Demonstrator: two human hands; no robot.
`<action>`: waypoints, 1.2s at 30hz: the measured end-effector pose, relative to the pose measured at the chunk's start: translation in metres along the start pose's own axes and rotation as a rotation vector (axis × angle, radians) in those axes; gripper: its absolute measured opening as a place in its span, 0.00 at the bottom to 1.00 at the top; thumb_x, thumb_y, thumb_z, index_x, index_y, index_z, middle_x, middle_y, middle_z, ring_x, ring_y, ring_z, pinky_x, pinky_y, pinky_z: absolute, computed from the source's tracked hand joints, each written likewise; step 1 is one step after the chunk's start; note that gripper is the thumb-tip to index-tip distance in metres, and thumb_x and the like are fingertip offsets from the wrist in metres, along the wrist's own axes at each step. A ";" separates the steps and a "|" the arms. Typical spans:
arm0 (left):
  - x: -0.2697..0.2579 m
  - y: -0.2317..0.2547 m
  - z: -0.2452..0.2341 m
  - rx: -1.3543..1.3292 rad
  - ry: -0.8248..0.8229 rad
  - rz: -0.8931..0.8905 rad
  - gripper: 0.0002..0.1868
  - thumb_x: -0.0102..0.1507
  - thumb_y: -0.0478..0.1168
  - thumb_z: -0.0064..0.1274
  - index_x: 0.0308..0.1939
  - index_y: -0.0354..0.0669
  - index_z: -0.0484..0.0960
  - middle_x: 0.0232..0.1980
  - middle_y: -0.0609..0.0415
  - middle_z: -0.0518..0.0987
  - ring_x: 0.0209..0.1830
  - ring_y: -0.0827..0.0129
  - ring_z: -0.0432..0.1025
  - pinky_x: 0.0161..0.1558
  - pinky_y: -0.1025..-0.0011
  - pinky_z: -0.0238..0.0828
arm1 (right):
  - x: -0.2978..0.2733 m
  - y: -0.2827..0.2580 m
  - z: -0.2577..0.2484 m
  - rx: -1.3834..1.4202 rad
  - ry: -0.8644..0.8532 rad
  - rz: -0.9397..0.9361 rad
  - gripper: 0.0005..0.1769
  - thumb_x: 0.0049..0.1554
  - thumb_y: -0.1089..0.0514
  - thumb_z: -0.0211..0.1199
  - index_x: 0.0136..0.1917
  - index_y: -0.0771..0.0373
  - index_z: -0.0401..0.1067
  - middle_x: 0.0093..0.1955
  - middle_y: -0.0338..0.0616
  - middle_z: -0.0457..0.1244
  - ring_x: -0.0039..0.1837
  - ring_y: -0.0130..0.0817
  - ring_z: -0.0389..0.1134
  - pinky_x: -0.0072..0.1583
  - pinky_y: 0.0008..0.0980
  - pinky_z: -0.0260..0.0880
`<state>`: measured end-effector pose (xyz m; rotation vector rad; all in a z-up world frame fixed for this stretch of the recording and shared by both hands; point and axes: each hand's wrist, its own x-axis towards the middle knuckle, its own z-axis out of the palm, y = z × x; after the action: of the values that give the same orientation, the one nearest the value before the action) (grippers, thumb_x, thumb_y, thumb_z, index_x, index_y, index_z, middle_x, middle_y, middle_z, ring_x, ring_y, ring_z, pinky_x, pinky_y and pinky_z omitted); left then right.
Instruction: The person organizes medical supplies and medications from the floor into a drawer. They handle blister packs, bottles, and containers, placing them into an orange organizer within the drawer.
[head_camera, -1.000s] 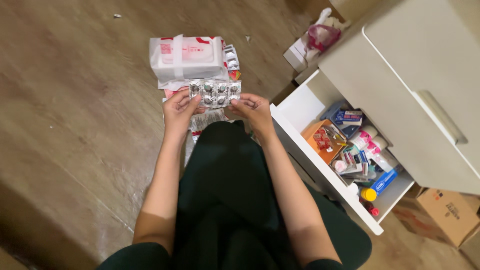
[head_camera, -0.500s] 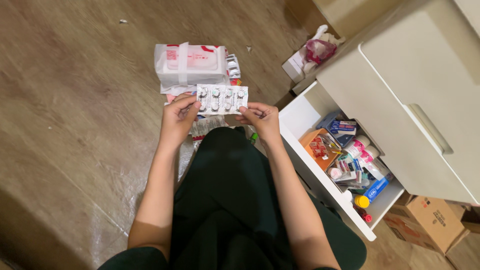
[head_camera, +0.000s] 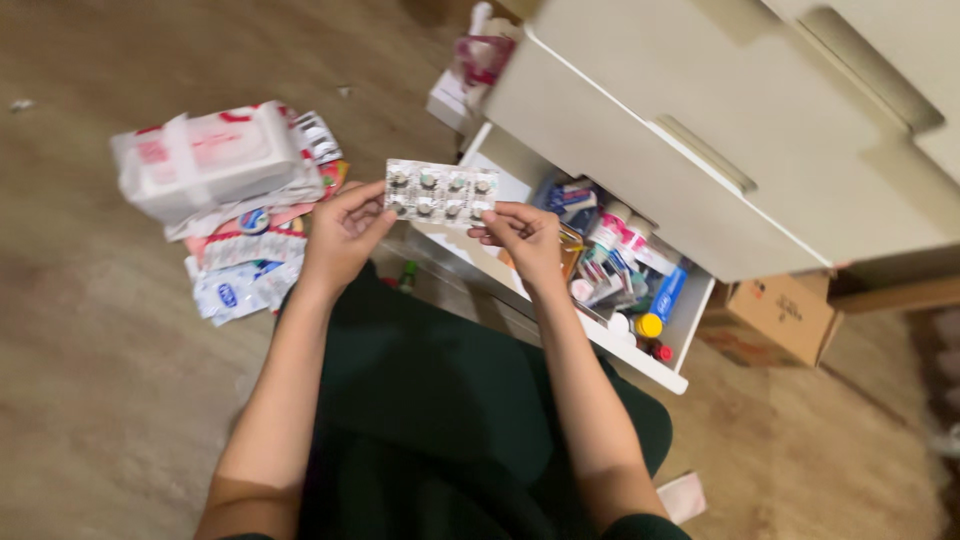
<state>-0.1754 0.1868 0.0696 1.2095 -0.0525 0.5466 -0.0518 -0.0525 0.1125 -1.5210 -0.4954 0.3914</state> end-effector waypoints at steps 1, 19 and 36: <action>0.007 -0.007 0.012 -0.022 -0.024 -0.024 0.21 0.65 0.22 0.56 0.62 0.28 0.77 0.52 0.55 0.76 0.53 0.75 0.74 0.58 0.78 0.73 | -0.003 -0.003 -0.018 -0.007 0.019 -0.011 0.11 0.61 0.63 0.66 0.54 0.73 0.76 0.44 0.51 0.72 0.47 0.37 0.78 0.48 0.29 0.78; 0.051 -0.134 0.193 -0.356 -0.089 -0.500 0.14 0.61 0.24 0.61 0.51 0.31 0.82 0.47 0.49 0.83 0.45 0.72 0.78 0.46 0.76 0.75 | -0.063 0.063 -0.214 0.490 0.418 0.116 0.13 0.61 0.67 0.64 0.60 0.71 0.74 0.53 0.52 0.72 0.53 0.37 0.75 0.55 0.31 0.78; 0.036 -0.186 0.168 -0.122 -0.079 -0.349 0.19 0.64 0.24 0.61 0.58 0.36 0.77 0.48 0.50 0.80 0.48 0.72 0.76 0.50 0.76 0.76 | -0.061 0.077 -0.204 0.333 0.361 0.125 0.14 0.61 0.66 0.64 0.61 0.69 0.74 0.55 0.50 0.72 0.53 0.33 0.75 0.56 0.30 0.78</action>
<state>-0.0235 0.0045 -0.0195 1.0906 0.0567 0.1878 0.0106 -0.2557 0.0345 -1.2631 -0.0462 0.2705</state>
